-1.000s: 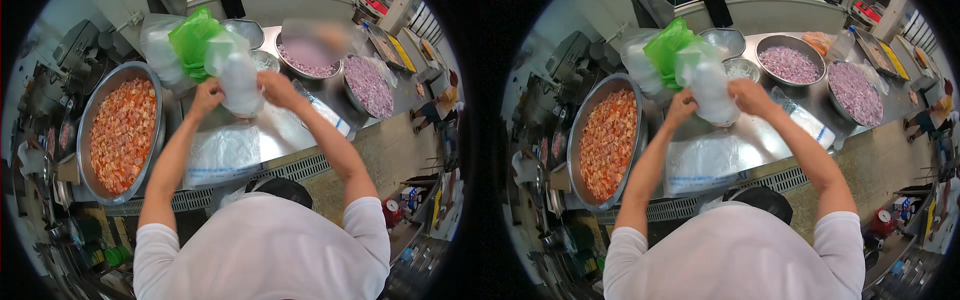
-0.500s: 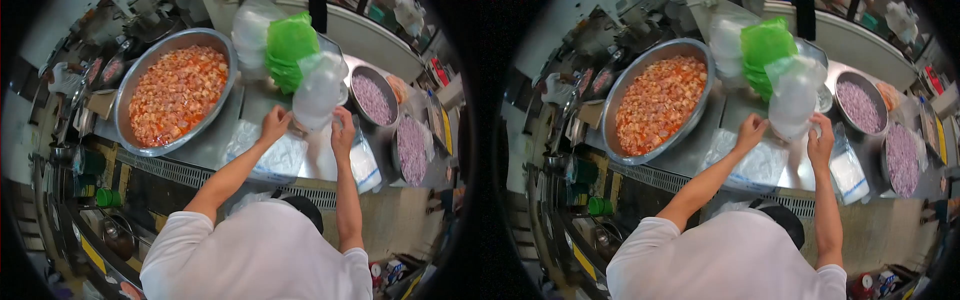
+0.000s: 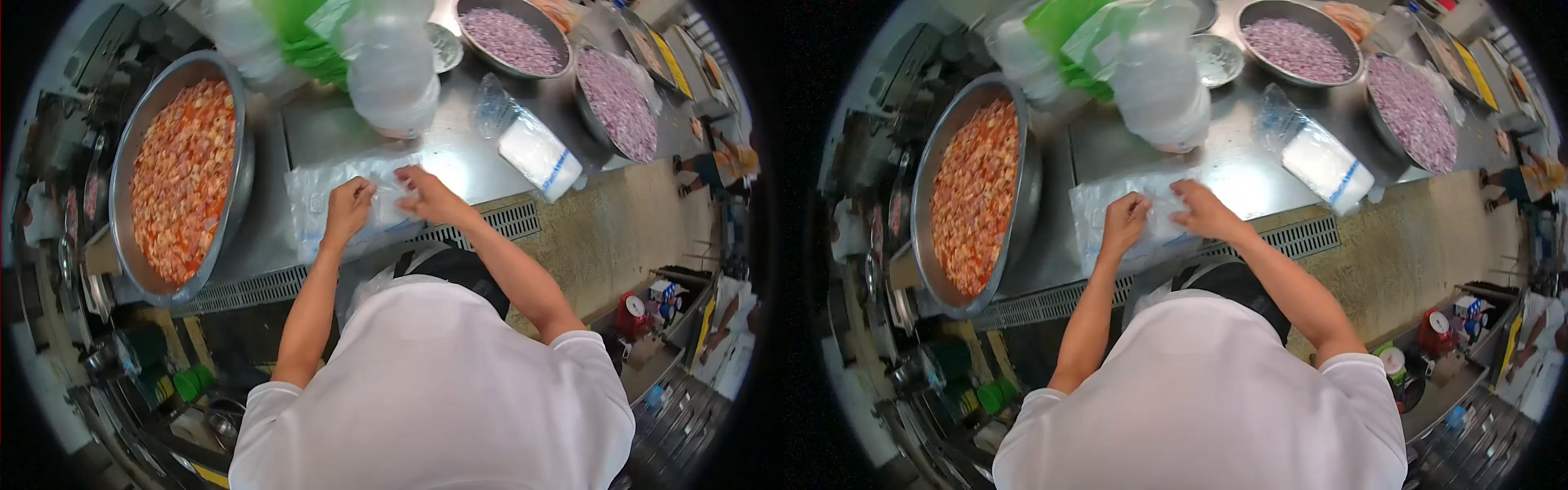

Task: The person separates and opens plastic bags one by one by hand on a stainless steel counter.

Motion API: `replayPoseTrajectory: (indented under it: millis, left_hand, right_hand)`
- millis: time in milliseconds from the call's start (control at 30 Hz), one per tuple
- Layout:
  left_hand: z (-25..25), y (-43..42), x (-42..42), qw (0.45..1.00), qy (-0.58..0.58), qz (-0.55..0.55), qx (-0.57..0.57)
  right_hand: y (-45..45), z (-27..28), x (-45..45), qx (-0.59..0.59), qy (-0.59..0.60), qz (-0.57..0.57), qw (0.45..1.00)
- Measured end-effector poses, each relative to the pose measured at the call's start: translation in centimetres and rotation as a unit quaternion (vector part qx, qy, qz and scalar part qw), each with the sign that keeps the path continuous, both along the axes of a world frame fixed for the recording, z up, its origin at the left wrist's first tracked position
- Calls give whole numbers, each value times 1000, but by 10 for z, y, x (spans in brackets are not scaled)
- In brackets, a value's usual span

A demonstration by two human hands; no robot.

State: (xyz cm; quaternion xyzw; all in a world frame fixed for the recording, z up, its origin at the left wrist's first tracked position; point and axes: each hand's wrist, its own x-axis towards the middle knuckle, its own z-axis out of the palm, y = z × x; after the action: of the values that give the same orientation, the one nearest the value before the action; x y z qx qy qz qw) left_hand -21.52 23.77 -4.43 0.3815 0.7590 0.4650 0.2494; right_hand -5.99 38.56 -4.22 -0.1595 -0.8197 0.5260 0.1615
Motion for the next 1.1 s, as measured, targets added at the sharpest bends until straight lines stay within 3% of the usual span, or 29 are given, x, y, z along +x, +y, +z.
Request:
replayPoseTrajectory:
  millis: [33,67,100,167,233,300,400,500,533,633,700,733,767,800,833,867,900,933,967,1033,1067,1100]
  left_hand:
    - [4,0,-1,1000,-8,3,13]
    - [12,2,-1,1000,-13,6,27]
    - [21,6,-3,999,19,38,30]
    - [42,6,2,991,75,105,36]
    - [52,2,-2,986,93,133,-32]
    - [50,1,12,990,-111,35,-77]
    - [64,6,36,972,-233,29,6]
    - [77,18,25,865,-418,181,212]
    - [85,17,14,811,-515,152,234]
    - [128,6,14,724,-625,-115,269]
    - [144,7,10,820,-504,-205,177]
    - [153,8,5,857,-436,-242,129]
    - [168,11,-10,937,-239,-211,141]
    - [190,20,-25,975,-30,-169,139]
    - [222,46,-22,940,116,-84,310]
    - [253,61,-34,880,327,-47,343]
    - [272,73,-56,812,488,-55,315]
    - [276,90,-77,792,552,-82,249]
    - [266,110,-99,833,508,-114,186]
    - [202,132,-135,918,309,-169,183]
    - [166,147,-153,912,304,-206,185]
    - [114,141,-150,948,239,-184,104]
  right_hand:
    - [-2,4,-1,-55,-56,34,996]
    - [1,-2,-5,-9,-101,69,992]
    - [2,-7,-7,-57,-100,97,989]
    - [-8,8,-8,-88,-40,39,995]
    - [-11,5,-10,-108,7,-5,994]
    - [-15,29,-11,-106,-36,-34,993]
    - [-20,46,-12,-87,-32,-67,993]
    - [-16,47,-11,-114,32,-162,980]
    - [-3,31,-9,-87,59,-204,973]
    - [47,38,3,-39,72,-310,947]
    - [68,104,5,-336,213,-252,882]
    - [64,163,14,-318,268,-144,898]
    - [57,220,22,-299,319,-32,899]
    - [56,253,23,-188,321,113,921]
    - [55,275,21,-76,318,253,911]
    - [60,295,11,75,269,208,937]
    - [69,306,-3,225,212,157,938]
    - [85,298,-25,347,229,103,903]
    - [106,288,-41,380,168,104,904]
    - [139,241,-59,421,20,114,900]
    - [156,206,-66,431,-66,121,892]
    - [157,157,-67,365,-40,66,928]
